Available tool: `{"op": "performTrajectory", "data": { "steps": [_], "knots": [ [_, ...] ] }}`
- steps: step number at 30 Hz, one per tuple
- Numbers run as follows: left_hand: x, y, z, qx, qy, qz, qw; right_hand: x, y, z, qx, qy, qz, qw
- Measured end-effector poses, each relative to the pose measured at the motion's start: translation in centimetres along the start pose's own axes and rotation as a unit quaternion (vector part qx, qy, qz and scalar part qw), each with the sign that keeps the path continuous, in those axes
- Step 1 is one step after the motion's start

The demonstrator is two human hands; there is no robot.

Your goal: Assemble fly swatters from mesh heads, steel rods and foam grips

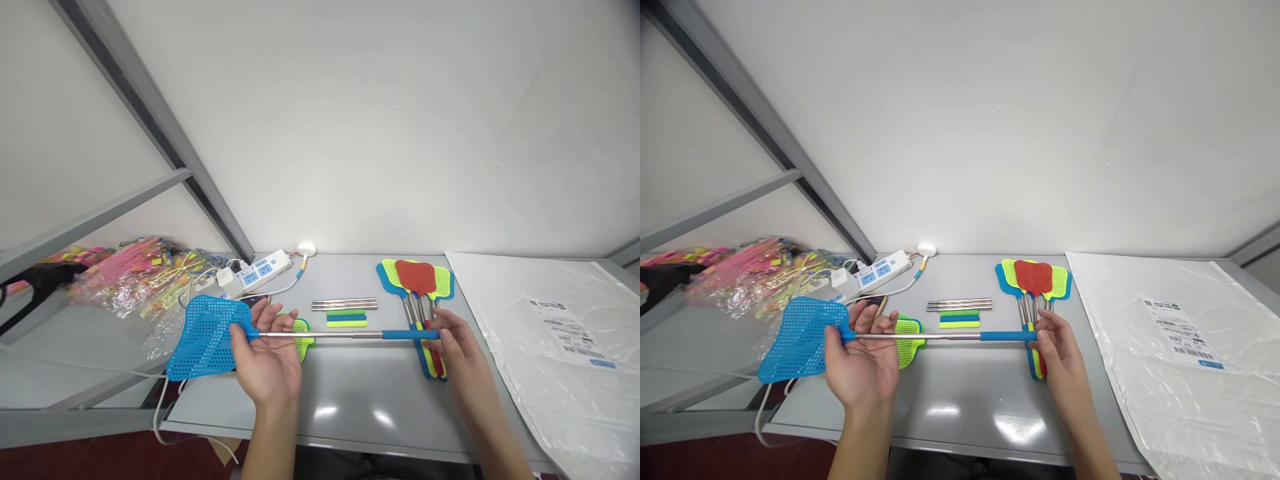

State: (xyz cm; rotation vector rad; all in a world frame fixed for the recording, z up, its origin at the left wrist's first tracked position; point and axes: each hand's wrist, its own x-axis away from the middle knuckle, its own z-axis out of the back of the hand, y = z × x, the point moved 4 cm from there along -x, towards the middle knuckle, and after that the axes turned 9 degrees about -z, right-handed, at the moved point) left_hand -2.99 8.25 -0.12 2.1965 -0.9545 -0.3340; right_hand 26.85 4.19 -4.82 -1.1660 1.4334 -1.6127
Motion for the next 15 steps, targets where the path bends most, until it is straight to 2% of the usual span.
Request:
{"op": "performTrajectory", "data": {
  "steps": [2, 4, 10, 12, 15],
  "knots": [
    [0.5, 0.1, -0.3, -0.009, -0.020, -0.004, 1.000, 0.3, -0.2, -0.6, -0.015, -0.052, -0.024, 0.998],
    [1.2, 0.0, -0.6, -0.023, -0.038, -0.009, 0.999, 0.7, -0.5, -1.1, -0.033, -0.077, -0.035, 0.996],
    [3.0, -1.1, -1.1, -0.036, -0.064, -0.060, 0.995, 1.2, -0.9, -1.0, -0.048, -0.005, -0.021, 0.999],
    [3.8, -2.2, -1.4, -0.039, -0.074, -0.047, 0.995, 1.6, -1.1, -1.1, -0.036, 0.014, -0.015, 0.999],
    [6.1, -4.7, -1.7, -0.046, -0.095, 0.026, 0.994, 2.9, -1.5, -2.1, 0.032, -0.004, 0.003, 0.999]
  ]
}}
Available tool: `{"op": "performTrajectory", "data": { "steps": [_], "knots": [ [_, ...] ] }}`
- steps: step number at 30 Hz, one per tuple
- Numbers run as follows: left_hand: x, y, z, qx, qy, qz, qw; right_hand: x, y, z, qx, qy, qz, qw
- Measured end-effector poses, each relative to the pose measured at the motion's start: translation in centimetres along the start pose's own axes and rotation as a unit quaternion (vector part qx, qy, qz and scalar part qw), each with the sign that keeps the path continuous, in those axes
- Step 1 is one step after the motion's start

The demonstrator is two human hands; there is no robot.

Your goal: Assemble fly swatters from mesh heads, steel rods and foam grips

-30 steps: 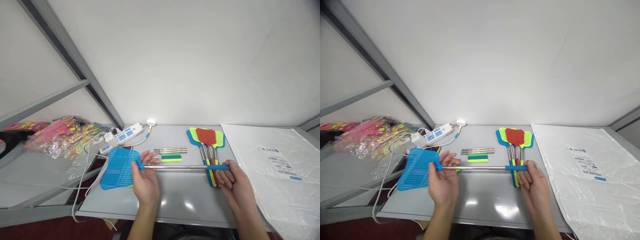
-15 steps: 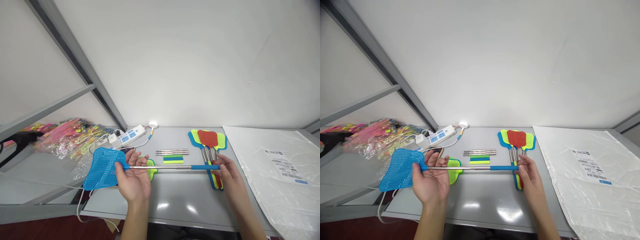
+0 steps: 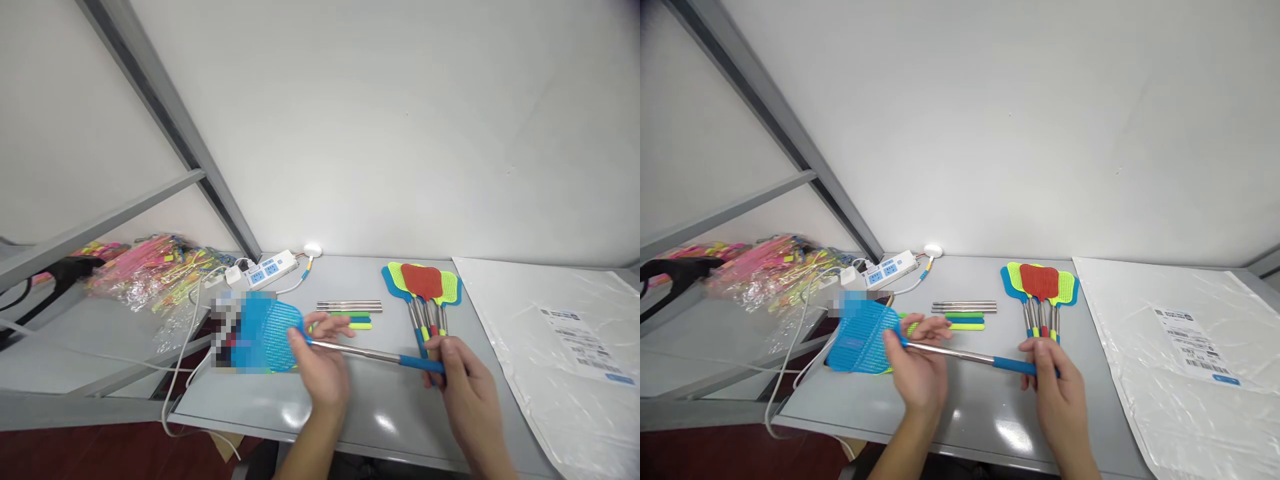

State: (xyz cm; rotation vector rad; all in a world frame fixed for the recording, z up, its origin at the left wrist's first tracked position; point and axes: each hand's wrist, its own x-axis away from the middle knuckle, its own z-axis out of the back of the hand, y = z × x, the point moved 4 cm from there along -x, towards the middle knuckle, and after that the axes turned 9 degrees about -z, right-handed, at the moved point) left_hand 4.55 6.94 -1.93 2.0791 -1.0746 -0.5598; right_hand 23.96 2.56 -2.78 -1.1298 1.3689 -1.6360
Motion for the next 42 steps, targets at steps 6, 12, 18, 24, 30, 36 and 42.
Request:
{"op": "performTrajectory", "data": {
  "steps": [6, 12, 18, 24, 30, 36, 42],
  "knots": [
    [3.1, -2.5, -0.6, 0.000, -0.042, 0.093, 0.995, 1.1, -1.5, -0.8, 0.101, -0.035, 0.051, 0.993],
    [-0.8, -1.2, 0.0, -0.086, -0.100, 0.054, 0.990, 1.2, -2.6, -1.4, 0.245, -0.230, 0.063, 0.940],
    [0.2, -2.6, -2.1, -0.196, -0.294, 0.068, 0.933, 2.2, -1.4, -1.0, 0.310, -0.215, 0.061, 0.924],
    [5.0, -4.6, -2.9, -0.332, -0.574, -0.116, 0.740, 0.4, 1.5, 5.0, 0.332, 0.059, 0.015, 0.941],
    [4.9, -4.9, -1.7, -0.389, -0.579, -0.167, 0.697, -2.2, 1.6, 7.2, 0.493, 0.139, -0.028, 0.858],
    [4.9, -5.2, -1.6, -0.387, -0.576, -0.187, 0.695, -3.7, 0.3, 4.3, 0.509, 0.123, -0.026, 0.852],
    [4.7, -5.1, -1.7, -0.385, -0.569, -0.194, 0.700, -4.6, -0.3, 1.9, 0.520, 0.103, 0.006, 0.848]
  ]
}}
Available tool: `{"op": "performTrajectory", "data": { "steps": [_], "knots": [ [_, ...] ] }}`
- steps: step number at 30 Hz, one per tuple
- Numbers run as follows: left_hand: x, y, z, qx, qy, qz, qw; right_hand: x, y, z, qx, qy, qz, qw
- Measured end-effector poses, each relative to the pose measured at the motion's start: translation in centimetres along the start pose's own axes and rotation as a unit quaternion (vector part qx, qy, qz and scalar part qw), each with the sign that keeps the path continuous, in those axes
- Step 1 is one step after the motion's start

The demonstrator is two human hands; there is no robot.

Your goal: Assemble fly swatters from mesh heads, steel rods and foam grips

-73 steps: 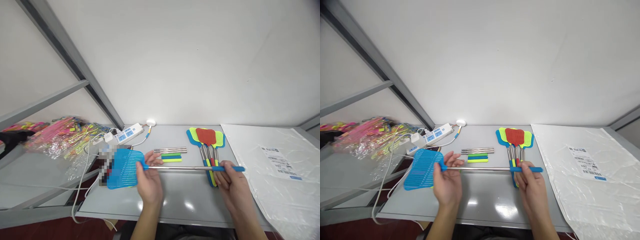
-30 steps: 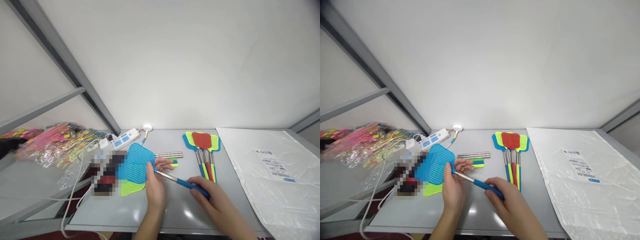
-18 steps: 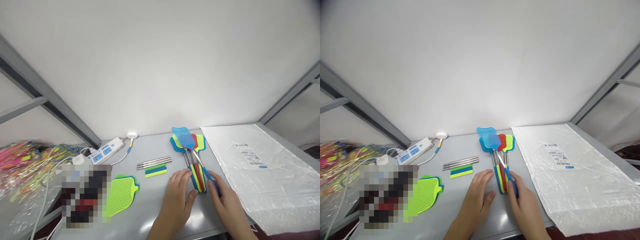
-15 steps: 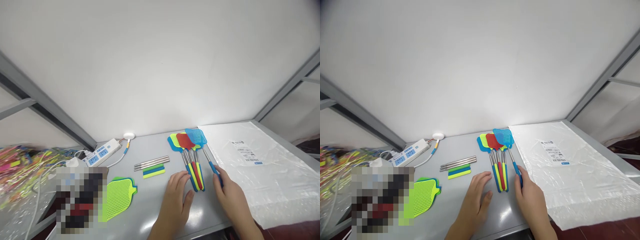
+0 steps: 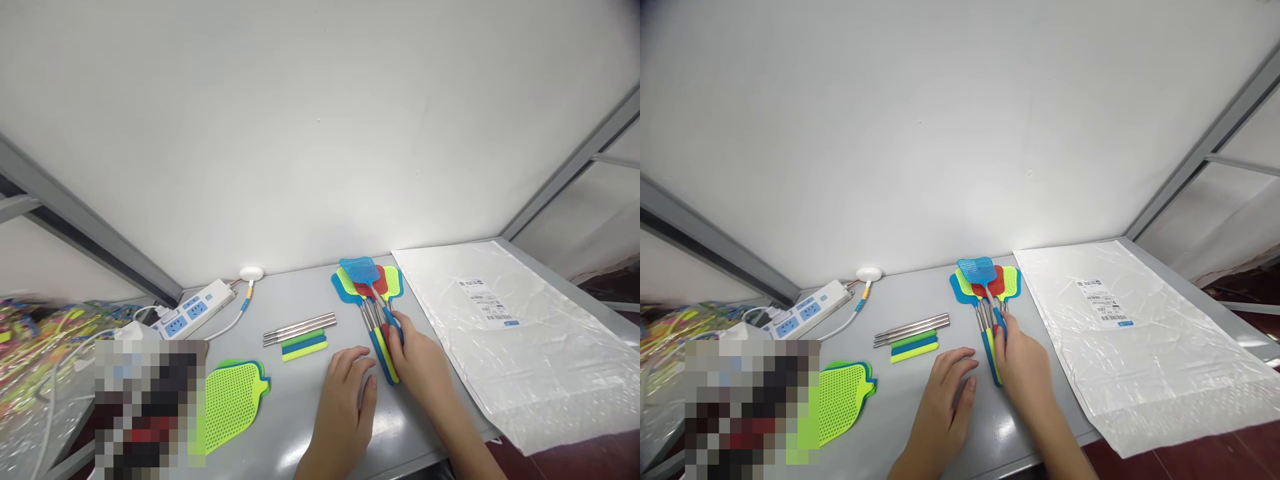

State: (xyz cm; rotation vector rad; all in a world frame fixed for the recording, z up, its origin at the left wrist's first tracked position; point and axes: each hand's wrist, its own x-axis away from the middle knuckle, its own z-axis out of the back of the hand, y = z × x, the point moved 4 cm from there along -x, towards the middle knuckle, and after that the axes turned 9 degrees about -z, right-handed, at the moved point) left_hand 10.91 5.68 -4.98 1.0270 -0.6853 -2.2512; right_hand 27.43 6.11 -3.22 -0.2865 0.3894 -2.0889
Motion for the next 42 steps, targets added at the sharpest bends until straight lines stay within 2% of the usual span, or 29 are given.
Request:
{"op": "performTrajectory", "data": {
  "steps": [9, 21, 28, 42],
  "knots": [
    [-0.1, 0.1, 0.1, 0.015, 0.000, 0.014, 1.000, -0.5, -0.5, -1.3, 0.024, 0.011, 0.027, 0.999],
    [-0.2, 0.1, 0.3, 0.014, 0.008, 0.007, 1.000, -0.1, 0.1, -1.0, 0.019, 0.013, -0.033, 0.999],
    [0.0, 0.1, 0.2, 0.017, 0.010, 0.007, 1.000, 0.4, 1.0, -0.9, 0.017, 0.019, -0.035, 0.999],
    [-0.2, 0.2, 0.3, 0.016, 0.006, 0.013, 1.000, 0.6, 0.8, -1.0, 0.020, 0.010, -0.029, 0.999]
  ]
}}
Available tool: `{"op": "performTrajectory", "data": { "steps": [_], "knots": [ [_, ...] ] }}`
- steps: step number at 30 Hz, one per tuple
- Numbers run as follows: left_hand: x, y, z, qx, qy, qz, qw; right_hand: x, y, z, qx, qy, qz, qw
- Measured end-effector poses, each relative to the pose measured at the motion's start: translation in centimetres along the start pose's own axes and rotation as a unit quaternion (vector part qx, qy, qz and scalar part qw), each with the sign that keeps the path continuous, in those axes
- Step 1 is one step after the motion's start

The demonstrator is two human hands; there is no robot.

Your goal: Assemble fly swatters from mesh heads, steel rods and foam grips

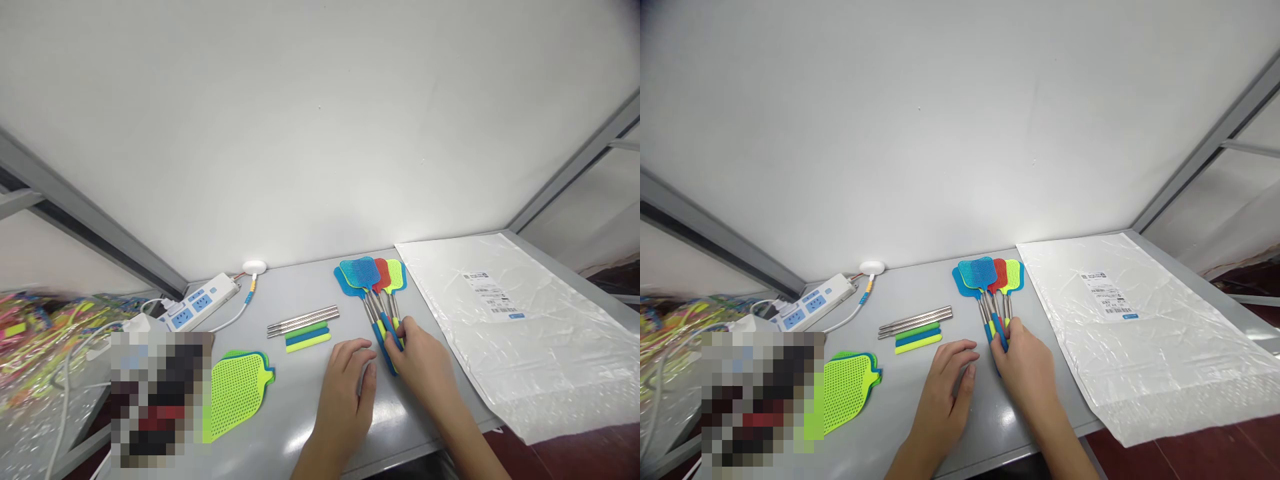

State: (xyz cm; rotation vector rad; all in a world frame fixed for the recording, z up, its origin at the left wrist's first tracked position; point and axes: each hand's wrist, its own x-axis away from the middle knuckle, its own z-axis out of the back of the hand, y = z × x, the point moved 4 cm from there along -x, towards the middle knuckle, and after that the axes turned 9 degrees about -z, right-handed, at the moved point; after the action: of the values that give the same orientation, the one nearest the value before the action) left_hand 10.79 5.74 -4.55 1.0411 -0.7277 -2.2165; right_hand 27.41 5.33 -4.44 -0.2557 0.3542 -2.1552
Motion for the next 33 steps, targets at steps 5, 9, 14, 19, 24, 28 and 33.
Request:
{"op": "performTrajectory", "data": {
  "steps": [5, 9, 14, 19, 24, 28, 33],
  "knots": [
    [0.0, 0.0, -0.1, -0.001, -0.008, 0.003, 1.000, 0.2, -0.1, -0.1, 0.003, -0.004, -0.004, 1.000],
    [0.0, -0.1, -0.5, -0.012, -0.025, 0.000, 1.000, 0.3, -0.2, -0.1, 0.012, -0.009, -0.004, 1.000],
    [-0.3, -0.2, -1.8, -0.048, -0.092, -0.009, 0.995, 0.4, -0.4, 0.3, 0.019, -0.025, 0.000, 1.000],
    [-0.6, 0.1, -2.9, -0.056, -0.135, -0.006, 0.989, 0.4, -0.2, 0.4, 0.008, -0.048, -0.008, 0.999],
    [-0.7, 0.3, -3.1, -0.039, -0.125, -0.008, 0.991, 0.5, 0.0, 0.4, 0.009, -0.049, 0.003, 0.999],
    [-0.7, 0.2, -3.2, -0.040, -0.114, -0.015, 0.993, 0.5, 0.0, 0.5, 0.006, -0.044, 0.013, 0.999],
    [-0.6, 0.1, -3.1, -0.055, -0.100, -0.022, 0.993, 0.5, 0.0, 0.5, -0.004, -0.035, 0.039, 0.999]
  ]
}}
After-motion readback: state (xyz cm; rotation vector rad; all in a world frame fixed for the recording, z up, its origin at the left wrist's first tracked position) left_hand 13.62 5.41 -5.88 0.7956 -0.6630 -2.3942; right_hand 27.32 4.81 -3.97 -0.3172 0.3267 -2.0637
